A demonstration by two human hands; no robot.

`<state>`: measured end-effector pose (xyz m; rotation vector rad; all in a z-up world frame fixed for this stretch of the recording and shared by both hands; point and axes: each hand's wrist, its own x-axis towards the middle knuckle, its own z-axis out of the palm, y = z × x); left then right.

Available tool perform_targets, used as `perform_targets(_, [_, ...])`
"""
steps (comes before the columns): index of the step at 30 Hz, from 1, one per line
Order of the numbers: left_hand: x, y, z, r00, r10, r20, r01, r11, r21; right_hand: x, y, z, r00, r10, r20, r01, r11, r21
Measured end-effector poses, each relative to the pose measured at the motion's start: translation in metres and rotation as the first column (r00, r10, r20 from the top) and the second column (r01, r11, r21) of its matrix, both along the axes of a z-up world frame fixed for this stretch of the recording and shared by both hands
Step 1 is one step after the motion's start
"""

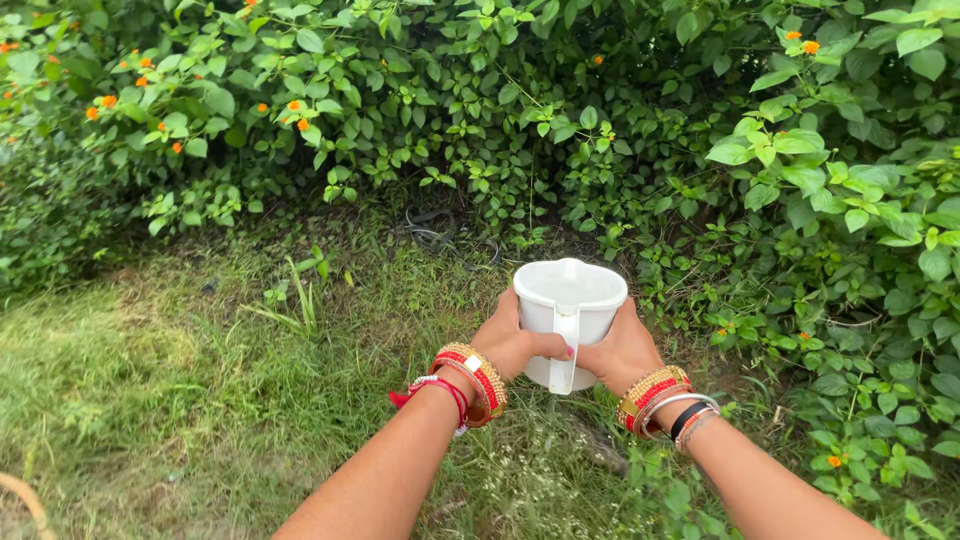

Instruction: The person holds a white mug and rinses it inside a bucket of water before pouring water over the mug outdoors.

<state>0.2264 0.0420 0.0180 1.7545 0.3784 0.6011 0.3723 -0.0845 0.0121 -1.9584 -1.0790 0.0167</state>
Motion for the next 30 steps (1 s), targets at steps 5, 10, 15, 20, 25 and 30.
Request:
perform_targets(5, [-0.009, 0.025, 0.010, 0.993, -0.113, -0.033, 0.114, 0.993, 0.033, -0.015, 0.014, 0.001, 0.997, -0.014, -0.079, 0.017, 0.999, 0.044])
perform_targets(10, [-0.006, 0.043, 0.016, 0.981, -0.192, -0.011, 0.192, 0.980, 0.043, -0.024, 0.021, 0.005, 0.993, -0.086, -0.083, 0.090, 0.995, 0.051])
perform_targets(15, [-0.002, 0.049, 0.019, 0.975, -0.222, 0.010, 0.221, 0.975, 0.029, -0.023, 0.026, 0.011, 0.987, -0.146, -0.073, 0.147, 0.989, -0.002])
perform_targets(20, [0.007, 0.055, 0.019, 0.974, -0.227, -0.016, 0.228, 0.972, 0.053, -0.015, 0.030, 0.009, 0.985, -0.151, -0.084, 0.153, 0.988, 0.015])
perform_targets(25, [0.024, 0.063, 0.014, 0.972, -0.228, -0.064, 0.230, 0.973, 0.015, 0.004, 0.038, 0.003, 0.988, -0.137, -0.069, 0.138, 0.990, 0.010])
perform_targets(30, [0.056, 0.074, 0.008, 0.971, -0.216, -0.100, 0.218, 0.976, 0.017, 0.034, 0.048, -0.009, 0.980, -0.181, -0.084, 0.181, 0.983, -0.014])
